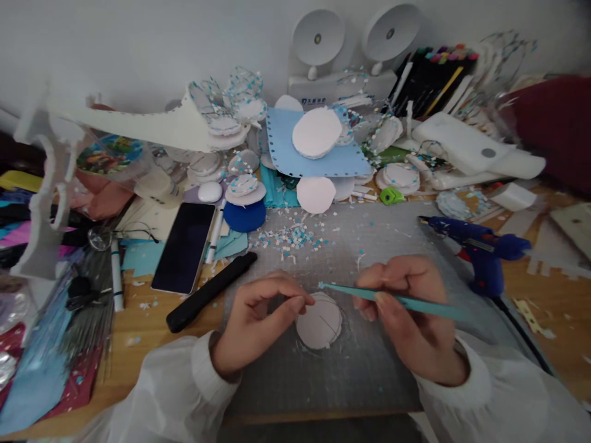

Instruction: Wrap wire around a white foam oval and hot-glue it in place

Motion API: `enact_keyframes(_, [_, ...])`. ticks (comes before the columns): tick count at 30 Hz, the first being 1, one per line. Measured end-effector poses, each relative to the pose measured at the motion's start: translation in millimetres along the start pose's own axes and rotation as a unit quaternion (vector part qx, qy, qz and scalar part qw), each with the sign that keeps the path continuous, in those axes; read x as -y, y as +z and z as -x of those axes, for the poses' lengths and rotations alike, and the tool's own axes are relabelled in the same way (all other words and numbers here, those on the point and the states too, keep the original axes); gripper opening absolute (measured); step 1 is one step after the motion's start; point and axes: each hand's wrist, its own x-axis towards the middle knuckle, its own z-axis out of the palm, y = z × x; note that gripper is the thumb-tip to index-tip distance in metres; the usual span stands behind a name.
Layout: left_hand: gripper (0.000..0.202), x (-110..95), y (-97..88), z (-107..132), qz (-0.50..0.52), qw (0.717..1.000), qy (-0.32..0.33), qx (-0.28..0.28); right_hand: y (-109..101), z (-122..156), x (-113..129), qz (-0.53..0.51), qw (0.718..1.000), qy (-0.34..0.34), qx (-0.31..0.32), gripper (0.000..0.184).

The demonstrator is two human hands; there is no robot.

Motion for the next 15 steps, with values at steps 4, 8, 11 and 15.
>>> enact_keyframes(4, [0.023, -4, 0.1, 1, -0.004, 0.999, -0.039, -0.008, -4, -10, 2, 0.202, 0.965, -0.144, 0.084, 0.014])
enact_keyframes(8, [0.030, -5, -0.8, 4, 0.031, 0.997, -0.068, 0.019, 1, -22, 12, 0.391, 0.832, -0.317, 0.233, 0.020])
enact_keyframes(11, [0.043, -1, -3.5, 7, 0.058, 0.994, -0.075, 0.059, 15, -23, 19, 0.449, 0.760, -0.389, 0.263, 0.029])
enact_keyframes(15, [0.048, 5, -7.0, 9, 0.077, 0.987, -0.125, 0.059, 31, -22, 23, 0.468, 0.737, -0.414, 0.258, 0.030])
